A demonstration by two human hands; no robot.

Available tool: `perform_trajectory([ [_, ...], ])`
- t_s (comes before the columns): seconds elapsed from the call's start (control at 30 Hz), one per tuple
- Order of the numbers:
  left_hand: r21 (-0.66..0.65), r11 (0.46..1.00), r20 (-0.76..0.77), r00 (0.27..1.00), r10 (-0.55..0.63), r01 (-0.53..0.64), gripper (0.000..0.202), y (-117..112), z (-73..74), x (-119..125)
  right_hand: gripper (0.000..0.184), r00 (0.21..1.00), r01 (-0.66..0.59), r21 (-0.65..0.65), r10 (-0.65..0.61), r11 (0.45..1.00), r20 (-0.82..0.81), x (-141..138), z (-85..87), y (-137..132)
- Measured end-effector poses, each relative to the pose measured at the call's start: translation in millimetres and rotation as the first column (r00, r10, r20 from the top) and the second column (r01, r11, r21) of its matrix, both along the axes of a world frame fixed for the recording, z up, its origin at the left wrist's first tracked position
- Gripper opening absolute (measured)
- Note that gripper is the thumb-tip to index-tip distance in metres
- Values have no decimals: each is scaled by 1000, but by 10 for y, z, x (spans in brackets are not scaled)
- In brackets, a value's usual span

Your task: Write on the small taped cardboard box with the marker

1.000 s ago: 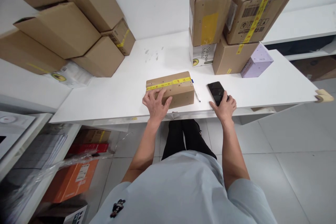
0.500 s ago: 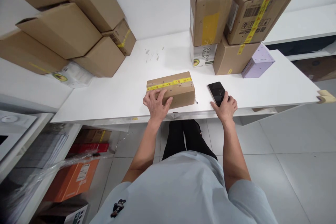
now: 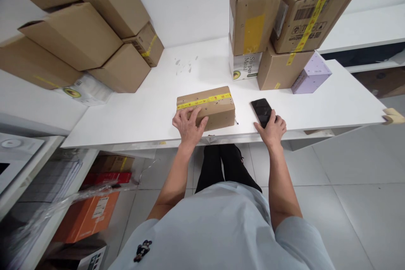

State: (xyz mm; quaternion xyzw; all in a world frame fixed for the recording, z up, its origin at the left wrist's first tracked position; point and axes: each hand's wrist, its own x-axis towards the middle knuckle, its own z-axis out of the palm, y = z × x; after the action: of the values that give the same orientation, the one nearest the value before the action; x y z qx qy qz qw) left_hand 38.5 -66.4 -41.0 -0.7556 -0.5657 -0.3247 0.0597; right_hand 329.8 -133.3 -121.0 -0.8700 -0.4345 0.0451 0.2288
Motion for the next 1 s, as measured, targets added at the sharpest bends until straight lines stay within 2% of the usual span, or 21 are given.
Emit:
perform_trajectory([
  [0.43,-11,1000,-3,1000,-1,1,45,-25,8,-5,96,1000,10,-40,-10,999,1,-18,34,6],
  [0.67,-19,1000,-15,1000,4,-4,44,-27,8,-7,91,1000,14,-7,-14,1000,13,1,18,22],
  [1.0,-20,1000,-17,1000,-9,8,43,-71,56,-7,101,998,50,-103,-53,993,-26,-55,327,61],
])
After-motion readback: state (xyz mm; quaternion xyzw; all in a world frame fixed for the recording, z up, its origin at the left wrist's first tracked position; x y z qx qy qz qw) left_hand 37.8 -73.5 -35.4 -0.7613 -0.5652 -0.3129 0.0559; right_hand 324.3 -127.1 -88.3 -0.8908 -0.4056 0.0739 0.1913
